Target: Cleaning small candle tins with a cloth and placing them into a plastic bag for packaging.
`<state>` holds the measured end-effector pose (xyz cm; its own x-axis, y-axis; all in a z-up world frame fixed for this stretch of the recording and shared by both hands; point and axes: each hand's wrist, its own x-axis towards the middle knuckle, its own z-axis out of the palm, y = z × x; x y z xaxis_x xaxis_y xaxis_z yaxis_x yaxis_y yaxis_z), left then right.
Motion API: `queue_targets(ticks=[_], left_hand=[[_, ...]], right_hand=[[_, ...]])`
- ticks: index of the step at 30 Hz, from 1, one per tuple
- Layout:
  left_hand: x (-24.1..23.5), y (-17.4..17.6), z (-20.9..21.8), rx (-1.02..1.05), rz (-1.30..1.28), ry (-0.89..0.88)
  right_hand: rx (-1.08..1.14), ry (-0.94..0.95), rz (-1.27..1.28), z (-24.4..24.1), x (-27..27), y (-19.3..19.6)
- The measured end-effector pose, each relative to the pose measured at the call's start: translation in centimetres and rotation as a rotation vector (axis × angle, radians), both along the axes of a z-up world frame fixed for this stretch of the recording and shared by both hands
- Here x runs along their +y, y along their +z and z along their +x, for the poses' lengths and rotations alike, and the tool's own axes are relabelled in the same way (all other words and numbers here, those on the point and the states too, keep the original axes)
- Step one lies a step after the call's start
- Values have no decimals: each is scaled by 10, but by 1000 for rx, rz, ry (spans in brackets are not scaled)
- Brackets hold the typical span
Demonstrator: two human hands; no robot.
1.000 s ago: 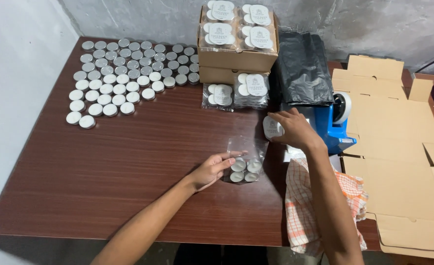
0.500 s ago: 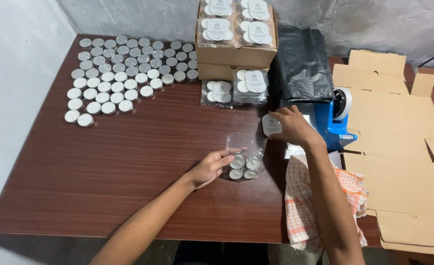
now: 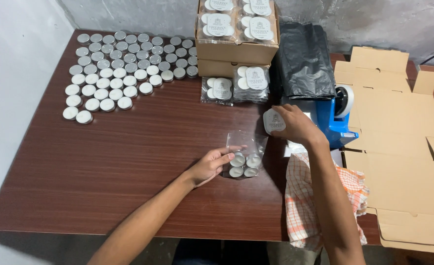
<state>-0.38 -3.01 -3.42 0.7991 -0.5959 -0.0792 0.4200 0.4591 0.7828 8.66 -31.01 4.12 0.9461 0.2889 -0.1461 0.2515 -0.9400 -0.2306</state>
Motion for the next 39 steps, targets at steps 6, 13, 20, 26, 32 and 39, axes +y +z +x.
queue_targets(ticks=[6,13,20,26,32,39], left_hand=[[0,0,0,-5,6,1],[1,1,0,4,20,-1],[0,-2,0,6,14,6],[0,0,3,-1,15,5],[0,-2,4,-6,5,10],[2,12,-2,-26,55,15]], right_hand=[[19,-18,33,-2,2,4],[-34,-25,66,-6,1,1],[-78,-19,355,-10,2,16],[-76,-52,364,-3,-6,-3],[-111,-9,249,-6,-6,-2],[-198,28,394,-16,2,17]])
